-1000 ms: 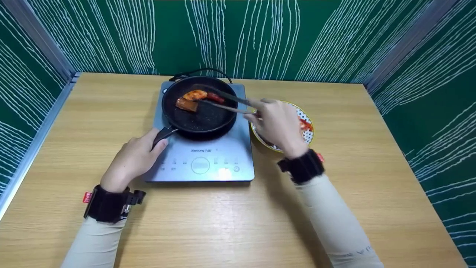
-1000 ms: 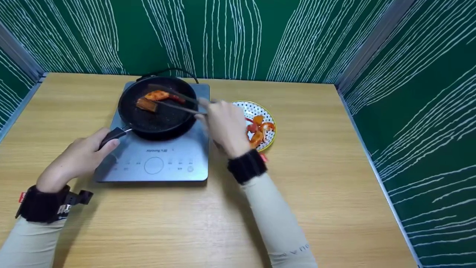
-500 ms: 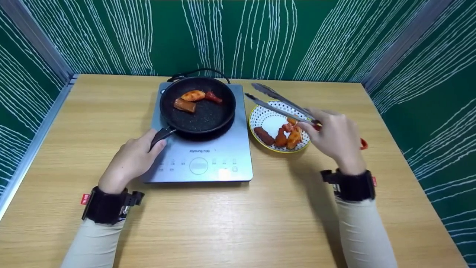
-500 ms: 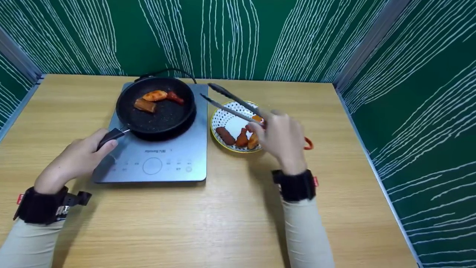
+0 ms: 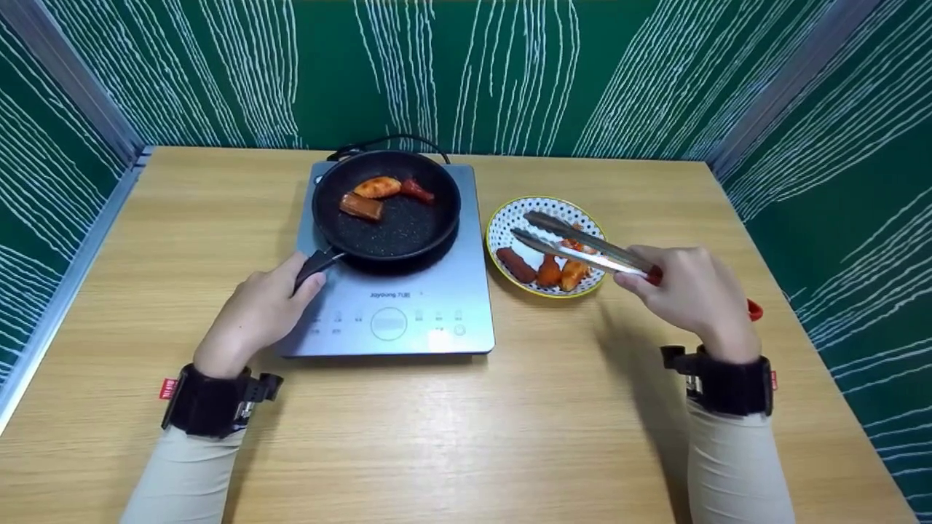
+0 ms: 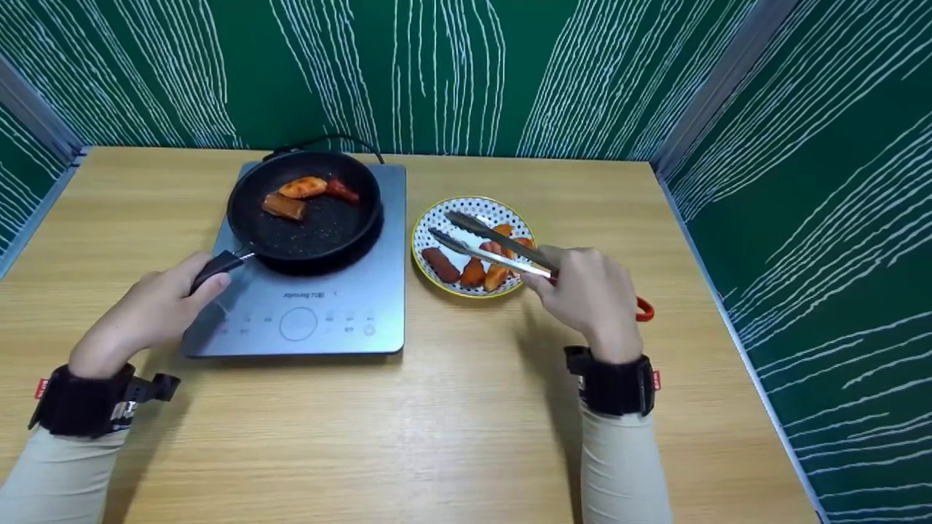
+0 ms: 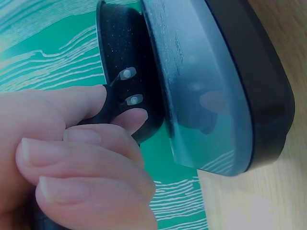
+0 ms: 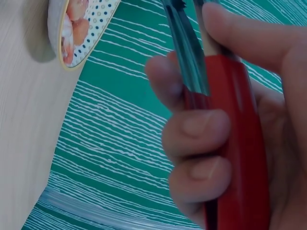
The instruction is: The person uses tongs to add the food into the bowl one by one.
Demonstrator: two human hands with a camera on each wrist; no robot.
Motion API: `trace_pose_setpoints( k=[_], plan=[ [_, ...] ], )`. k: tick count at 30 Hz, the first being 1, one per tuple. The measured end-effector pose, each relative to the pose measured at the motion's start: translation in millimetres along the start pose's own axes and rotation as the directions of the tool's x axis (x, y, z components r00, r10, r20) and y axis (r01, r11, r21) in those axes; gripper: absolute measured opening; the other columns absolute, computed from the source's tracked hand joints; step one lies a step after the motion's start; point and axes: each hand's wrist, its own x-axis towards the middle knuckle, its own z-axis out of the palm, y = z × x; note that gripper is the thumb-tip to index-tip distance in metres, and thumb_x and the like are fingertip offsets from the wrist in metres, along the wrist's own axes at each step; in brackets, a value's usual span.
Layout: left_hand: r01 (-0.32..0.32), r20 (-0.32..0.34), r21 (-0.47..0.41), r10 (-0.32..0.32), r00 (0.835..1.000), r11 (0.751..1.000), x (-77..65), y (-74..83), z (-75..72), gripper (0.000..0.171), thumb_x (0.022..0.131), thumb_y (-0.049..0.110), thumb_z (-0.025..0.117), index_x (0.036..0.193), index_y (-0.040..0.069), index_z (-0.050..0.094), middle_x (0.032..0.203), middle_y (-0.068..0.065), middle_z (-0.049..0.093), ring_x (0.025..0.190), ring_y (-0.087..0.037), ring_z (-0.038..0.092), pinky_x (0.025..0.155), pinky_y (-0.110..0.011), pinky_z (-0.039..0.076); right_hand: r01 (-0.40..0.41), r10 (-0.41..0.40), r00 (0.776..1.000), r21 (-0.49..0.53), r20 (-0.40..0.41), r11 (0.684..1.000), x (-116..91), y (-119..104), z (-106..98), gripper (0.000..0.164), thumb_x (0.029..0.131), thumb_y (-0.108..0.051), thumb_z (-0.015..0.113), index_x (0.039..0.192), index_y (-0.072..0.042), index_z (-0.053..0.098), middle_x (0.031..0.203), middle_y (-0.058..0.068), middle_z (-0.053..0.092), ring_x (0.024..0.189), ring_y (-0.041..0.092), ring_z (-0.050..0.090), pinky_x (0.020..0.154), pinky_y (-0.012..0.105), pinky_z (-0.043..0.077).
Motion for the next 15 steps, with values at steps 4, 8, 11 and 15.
trace_pose_setpoints(
  k=[4,8,11,15],
  plan=[
    [0.001,-0.001,-0.003,-0.001,1.000,1.000,-0.4,-0.2,0.4,0.033,0.115,0.042,0.045,0.122,0.010,0.050,0.086,-0.009,0.045,0.079,-0.030,0.053,0.064,-0.038,0.033,-0.052,0.051,0.996,0.013,0.077,0.999,-1.5,2.7,-0.6,0.048,0.098,-0.047,0.077,0.134,-0.015,0.075,0.070,0.005,0.052,0.068,0.025,0.048,0.060,0.038,0.033],
    [0.004,0.002,-0.007,-0.004,1.000,1.000,-1.4,0.0,0.2,0.033,0.115,0.042,0.045,0.122,0.010,0.050,0.086,-0.009,0.045,0.079,-0.030,0.053,0.064,-0.038,0.033,-0.064,0.061,0.989,0.021,0.136,0.998,-2.0,3.2,-0.3,0.052,0.098,-0.048,0.077,0.136,-0.012,0.073,0.073,0.007,0.055,0.071,0.026,0.048,0.063,0.039,0.033],
    [0.003,0.002,-0.007,-0.003,1.000,1.000,-1.1,0.1,0.3,0.033,0.115,0.042,0.045,0.122,0.010,0.050,0.085,-0.009,0.045,0.079,-0.029,0.053,0.064,-0.038,0.033,-0.062,0.058,0.983,0.019,0.173,0.998,-1.8,2.7,1.0,0.053,0.097,-0.047,0.077,0.135,-0.011,0.072,0.075,0.007,0.056,0.072,0.027,0.049,0.063,0.039,0.034],
    [-0.011,-0.007,0.009,0.011,1.000,1.000,-0.2,-0.1,0.3,0.033,0.115,0.041,0.045,0.121,0.010,0.050,0.084,-0.008,0.043,0.077,-0.029,0.052,0.064,-0.038,0.033,-0.064,0.064,0.978,-0.005,0.198,0.998,-1.0,0.9,3.1,0.052,0.097,-0.046,0.078,0.135,-0.011,0.072,0.073,0.006,0.055,0.071,0.026,0.048,0.063,0.039,0.034]
  ],
)
